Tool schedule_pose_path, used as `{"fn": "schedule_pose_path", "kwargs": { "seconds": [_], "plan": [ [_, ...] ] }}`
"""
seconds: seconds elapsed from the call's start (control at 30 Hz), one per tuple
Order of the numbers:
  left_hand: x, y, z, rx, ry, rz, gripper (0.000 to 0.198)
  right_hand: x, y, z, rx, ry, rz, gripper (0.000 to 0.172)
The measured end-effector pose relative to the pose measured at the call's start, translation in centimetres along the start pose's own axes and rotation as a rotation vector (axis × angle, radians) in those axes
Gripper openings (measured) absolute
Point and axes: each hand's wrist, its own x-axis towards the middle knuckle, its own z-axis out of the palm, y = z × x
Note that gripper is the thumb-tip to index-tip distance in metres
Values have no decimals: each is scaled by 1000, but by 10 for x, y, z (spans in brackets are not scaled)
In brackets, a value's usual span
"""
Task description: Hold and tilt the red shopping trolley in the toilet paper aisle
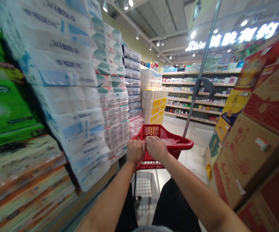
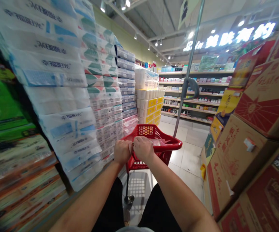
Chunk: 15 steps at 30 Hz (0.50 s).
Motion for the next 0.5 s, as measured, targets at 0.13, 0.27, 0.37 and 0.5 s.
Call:
{"fn": "schedule_pose_path", "kwargs": {
  "seconds": [0.13,0.27,0.37,0.5],
  "plan": [
    [1,1,-1,1,-6,1,37,6,7,-7,48,-70,-12,23],
    [1,1,0,-13,0,-6,37,15,8,-11,75,-112,137,13],
    [1,0,2,-28,1,-17,36,11,0,-9,19,-37,213,18],
    [1,-2,2,-26,-1,-12,37,1,-6,-7,18,-14,130,20]
  ]
}}
